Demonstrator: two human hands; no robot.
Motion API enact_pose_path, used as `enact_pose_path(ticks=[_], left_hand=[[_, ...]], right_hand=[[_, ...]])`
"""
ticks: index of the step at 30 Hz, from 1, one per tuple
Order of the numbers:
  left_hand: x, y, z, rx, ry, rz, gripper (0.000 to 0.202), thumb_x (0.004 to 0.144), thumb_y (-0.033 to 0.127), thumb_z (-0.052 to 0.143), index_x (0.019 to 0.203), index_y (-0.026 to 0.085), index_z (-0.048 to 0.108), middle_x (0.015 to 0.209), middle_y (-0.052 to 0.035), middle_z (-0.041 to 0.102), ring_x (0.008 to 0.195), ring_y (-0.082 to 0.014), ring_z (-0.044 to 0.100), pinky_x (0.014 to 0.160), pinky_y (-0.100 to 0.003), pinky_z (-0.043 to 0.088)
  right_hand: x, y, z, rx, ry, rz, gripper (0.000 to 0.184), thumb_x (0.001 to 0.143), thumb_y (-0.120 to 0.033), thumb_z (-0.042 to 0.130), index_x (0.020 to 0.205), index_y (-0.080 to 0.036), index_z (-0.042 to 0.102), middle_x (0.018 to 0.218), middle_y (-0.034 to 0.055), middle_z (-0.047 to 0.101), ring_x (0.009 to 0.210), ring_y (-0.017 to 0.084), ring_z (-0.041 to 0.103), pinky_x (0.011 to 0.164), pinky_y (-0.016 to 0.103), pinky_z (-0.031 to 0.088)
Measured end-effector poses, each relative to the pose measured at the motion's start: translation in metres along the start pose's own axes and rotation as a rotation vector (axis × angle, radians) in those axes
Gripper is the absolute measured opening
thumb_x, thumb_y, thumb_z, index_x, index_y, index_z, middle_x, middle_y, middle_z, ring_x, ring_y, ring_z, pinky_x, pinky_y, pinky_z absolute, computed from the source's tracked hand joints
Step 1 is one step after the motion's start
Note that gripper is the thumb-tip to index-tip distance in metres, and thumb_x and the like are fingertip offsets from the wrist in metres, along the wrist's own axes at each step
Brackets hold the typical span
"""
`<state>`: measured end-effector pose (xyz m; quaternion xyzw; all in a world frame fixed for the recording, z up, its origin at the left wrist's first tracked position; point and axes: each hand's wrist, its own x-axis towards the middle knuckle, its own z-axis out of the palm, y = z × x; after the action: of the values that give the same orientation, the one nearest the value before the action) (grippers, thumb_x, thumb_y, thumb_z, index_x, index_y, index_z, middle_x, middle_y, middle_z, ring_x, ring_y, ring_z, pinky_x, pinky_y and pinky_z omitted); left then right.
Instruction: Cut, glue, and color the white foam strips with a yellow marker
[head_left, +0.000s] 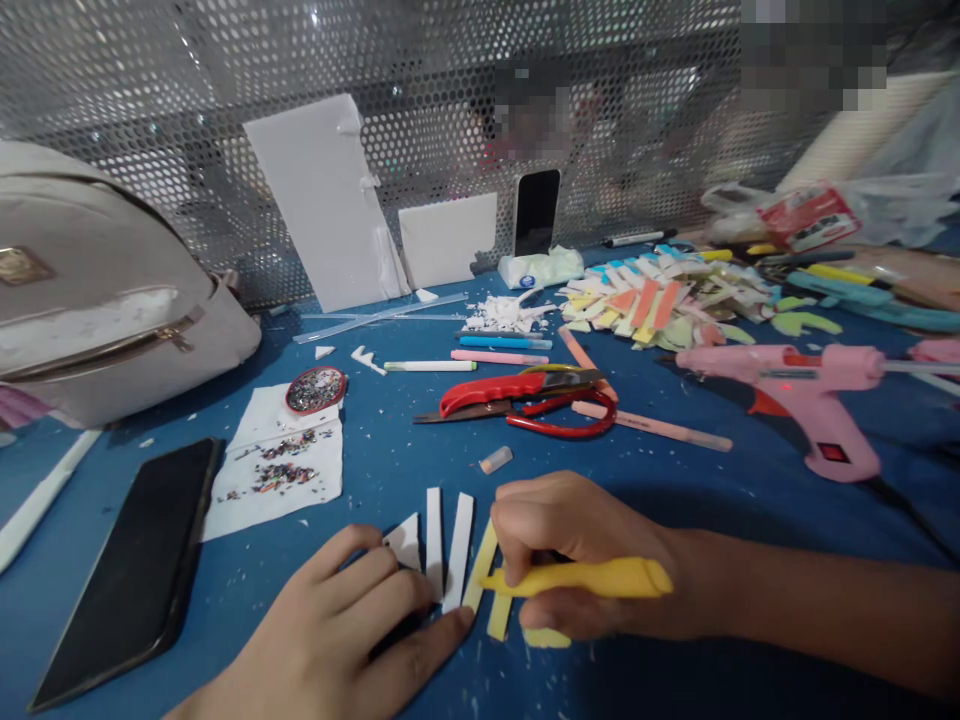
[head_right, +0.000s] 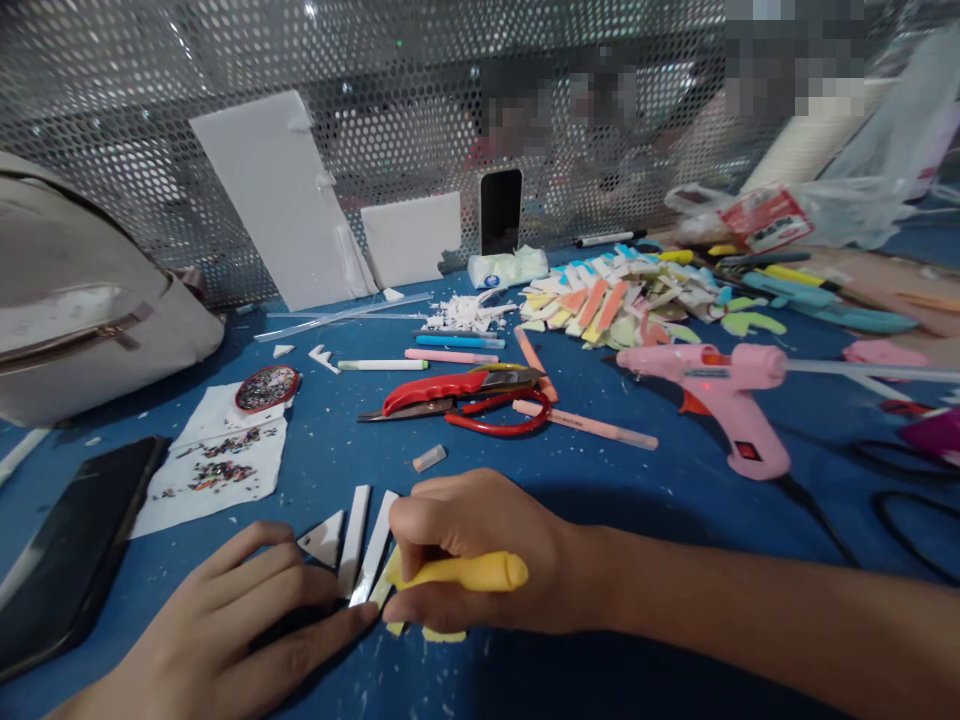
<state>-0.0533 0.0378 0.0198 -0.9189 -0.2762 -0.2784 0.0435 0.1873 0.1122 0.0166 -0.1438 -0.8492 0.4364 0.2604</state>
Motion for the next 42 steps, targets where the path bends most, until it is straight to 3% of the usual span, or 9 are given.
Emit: enact_pose_path(ticks=[22, 42], left_hand=[[-0.0001, 0.0010, 0.0012, 0.000, 0.008, -0.002, 0.021, 0.103, 0.014, 0.052, 0.099, 0.018, 0.072, 0.084, 0.0012, 0.070, 0.070, -0.0111, 0.057, 0.079, -0.031, 0.042], [-0.0008, 0.0011, 0.0021, -0.021, 0.017, -0.010, 0.023, 0.103, 0.014, 0.051, 0.100, 0.019, 0.073, 0.085, 0.0014, 0.071, 0.070, -0.0114, 0.056, 0.082, -0.032, 0.041]], right_hand=[[0.0000, 0.0066, 0.0037, -0.020, 0.009, -0.124, 0.054, 0.096, -0.068, 0.049, 0.077, -0.018, 0.056, 0.067, -0.0039, 0.056, 0.060, 0.009, 0.046, 0.057, 0.021, 0.031], [0.0005, 0.0085, 0.0059, -0.072, -0.008, -0.168, 0.052, 0.098, -0.067, 0.047, 0.078, -0.019, 0.054, 0.068, -0.0036, 0.058, 0.063, 0.010, 0.048, 0.058, 0.022, 0.032]])
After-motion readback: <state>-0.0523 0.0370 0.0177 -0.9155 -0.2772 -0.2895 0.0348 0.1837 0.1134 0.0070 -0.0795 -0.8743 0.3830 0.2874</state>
